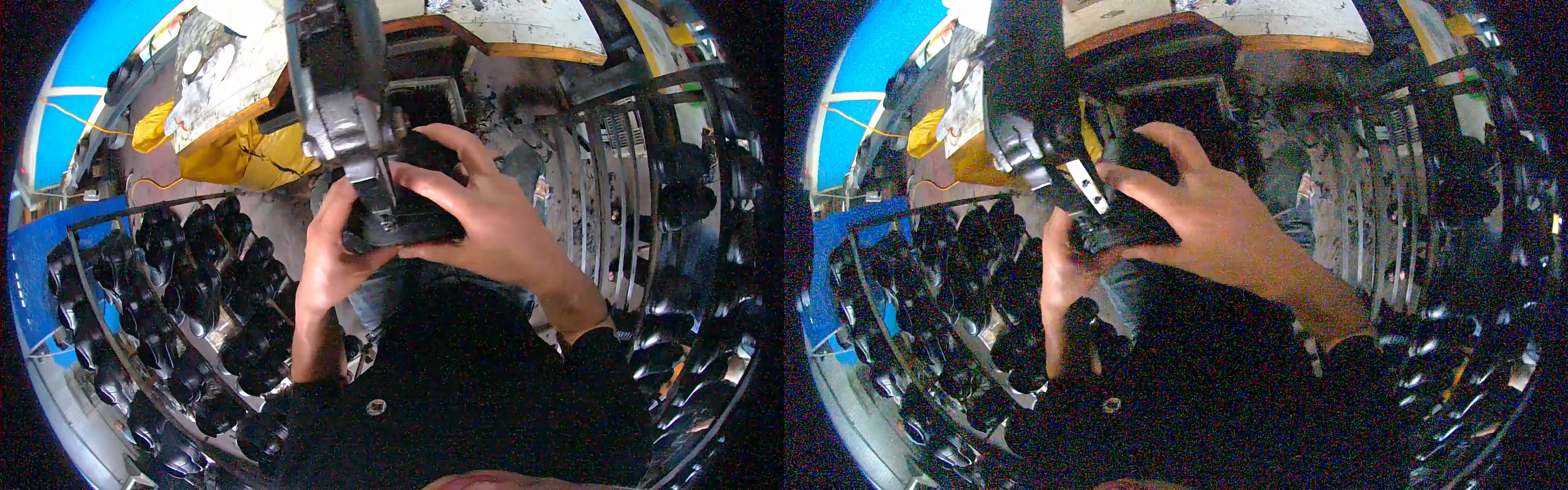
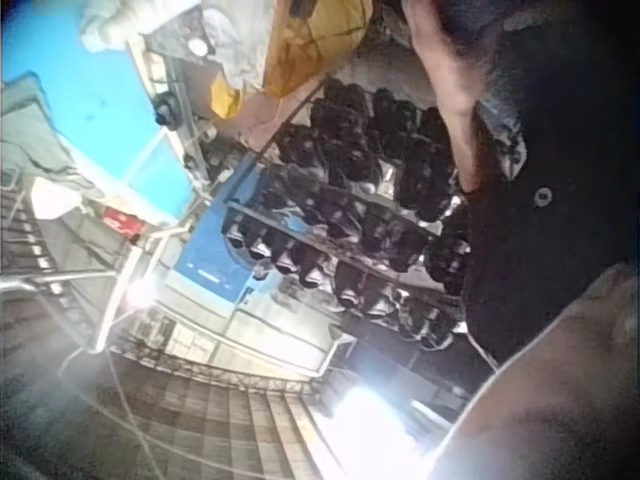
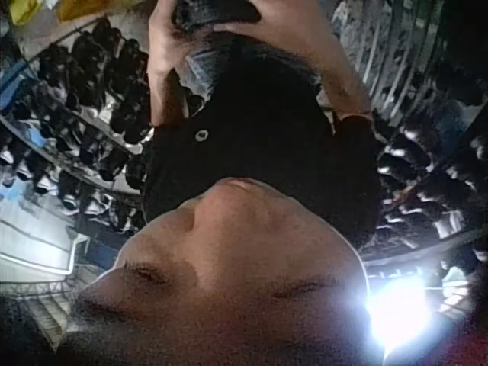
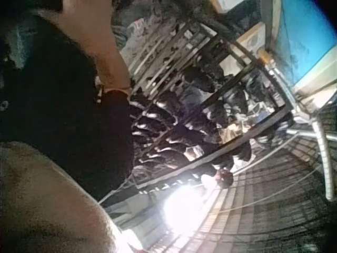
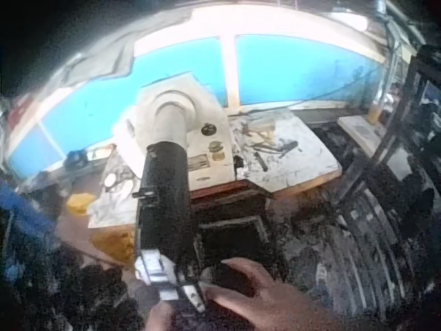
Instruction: The person takes shoes from a rack, trims the sole edges of each shoe using a trimming machine, and places the shoes back onto the rack.
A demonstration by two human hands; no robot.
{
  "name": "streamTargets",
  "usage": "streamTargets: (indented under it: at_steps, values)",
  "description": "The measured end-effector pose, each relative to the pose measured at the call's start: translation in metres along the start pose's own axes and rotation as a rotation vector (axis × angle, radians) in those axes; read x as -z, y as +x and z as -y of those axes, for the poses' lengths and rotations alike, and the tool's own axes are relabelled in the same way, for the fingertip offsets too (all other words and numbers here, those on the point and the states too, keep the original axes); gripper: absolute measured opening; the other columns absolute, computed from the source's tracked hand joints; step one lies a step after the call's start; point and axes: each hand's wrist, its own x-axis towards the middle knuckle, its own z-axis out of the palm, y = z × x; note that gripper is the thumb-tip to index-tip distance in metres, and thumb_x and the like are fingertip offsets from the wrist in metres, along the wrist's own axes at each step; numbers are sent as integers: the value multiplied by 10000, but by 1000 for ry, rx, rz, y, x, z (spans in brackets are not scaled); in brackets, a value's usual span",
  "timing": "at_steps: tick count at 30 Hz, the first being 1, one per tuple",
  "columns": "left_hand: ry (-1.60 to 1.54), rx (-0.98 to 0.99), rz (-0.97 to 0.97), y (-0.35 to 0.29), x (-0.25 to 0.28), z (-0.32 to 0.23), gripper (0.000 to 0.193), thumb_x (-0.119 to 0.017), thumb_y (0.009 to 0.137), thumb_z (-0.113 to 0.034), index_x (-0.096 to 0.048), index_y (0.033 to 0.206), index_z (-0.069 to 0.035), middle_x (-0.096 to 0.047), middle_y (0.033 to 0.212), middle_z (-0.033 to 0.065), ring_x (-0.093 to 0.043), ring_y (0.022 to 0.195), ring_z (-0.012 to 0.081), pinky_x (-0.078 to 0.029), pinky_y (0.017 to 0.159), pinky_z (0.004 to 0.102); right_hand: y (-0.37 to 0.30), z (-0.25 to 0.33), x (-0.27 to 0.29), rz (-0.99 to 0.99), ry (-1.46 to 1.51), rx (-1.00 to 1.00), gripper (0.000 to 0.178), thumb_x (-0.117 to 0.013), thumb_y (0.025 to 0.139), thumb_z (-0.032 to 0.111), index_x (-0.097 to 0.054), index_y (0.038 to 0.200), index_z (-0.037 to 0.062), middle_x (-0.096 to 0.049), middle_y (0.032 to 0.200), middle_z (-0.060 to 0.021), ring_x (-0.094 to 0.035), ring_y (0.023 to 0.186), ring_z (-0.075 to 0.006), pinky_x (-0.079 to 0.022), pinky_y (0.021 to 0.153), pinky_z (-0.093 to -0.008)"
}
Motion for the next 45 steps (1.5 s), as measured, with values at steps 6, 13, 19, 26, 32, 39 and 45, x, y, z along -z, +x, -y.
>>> streamTargets:
  at_steps: [6, 13, 19, 26, 32, 39, 45]
  values:
    - [-440, 46, -75, -9, -29, 25, 930, -876, 552, 127, -455, 1371, -4, -598, 1256, 80, -603, 1143, 211, -501, 989, 357, -34, -76, -47, -272, 351, 55, 989, -912, 661, 266, -390, 1491, 133, -349, 1515, -123, -407, 1354, -306, -376, 1092, -467]
    - [-703, 343, -240, -40, -73, 88, 958, -873, 499, 136, -443, 1345, -2, -602, 1258, 128, -621, 1132, 257, -564, 911, 401, -108, -178, -90, 2, 886, -353, 846, -807, 719, 149, -422, 1472, 121, -425, 1507, -81, -380, 1412, -248, -274, 1190, -412]
    - [-790, 510, -93, -57, -110, 134, 624, -800, 603, 89, -562, 1178, 57, -666, 1112, 137, -662, 1012, 264, -556, 878, 416, -114, -171, -2, -81, 514, -215, 860, -752, 593, -129, -499, 1388, 80, -517, 1391, -72, -453, 1346, -227, -316, 1157, -362]
    - [-721, 551, -240, -30, -101, 56, 555, -726, 642, 115, -582, 1171, 35, -660, 1108, 114, -659, 985, 244, -543, 894, 372, -85, -112, 79, -389, 290, -177, 890, -850, 459, 62, -568, 1303, 61, -587, 1332, -107, -529, 1277, -278, -380, 1112, -394]
    - [-970, 382, -134, -58, -58, 89, 669, -662, 837, -452, -533, 1324, -13, -638, 1188, 116, -610, 1077, 265, -499, 934, 422, -85, -110, 86, -432, 255, -23, 813, -844, 456, 160, -592, 1223, 57, -603, 1290, -155, -527, 1274, -316, -379, 1100, -432]
    - [-308, 24, 121, -39, -107, 42, 907, -853, 736, -189, -370, 1467, 48, -491, 1436, 190, -499, 1309, 286, -379, 1122, 413, -97, -100, 45, -826, 1419, -7, 1069, -255, 815, 892, -200, 1590, 157, -307, 1575, -235, -304, 1440, -412, -278, 1166, -533]
    - [-248, -441, 213, -29, -161, 121, 938, -877, 725, -164, -296, 1461, -117, -295, 1565, 253, -355, 1415, 422, -287, 1169, 538, -163, -134, -12, -954, 1285, 106, 1053, -245, 805, 902, -173, 1597, 213, -229, 1609, -225, -226, 1478, -403, -256, 1168, -573]
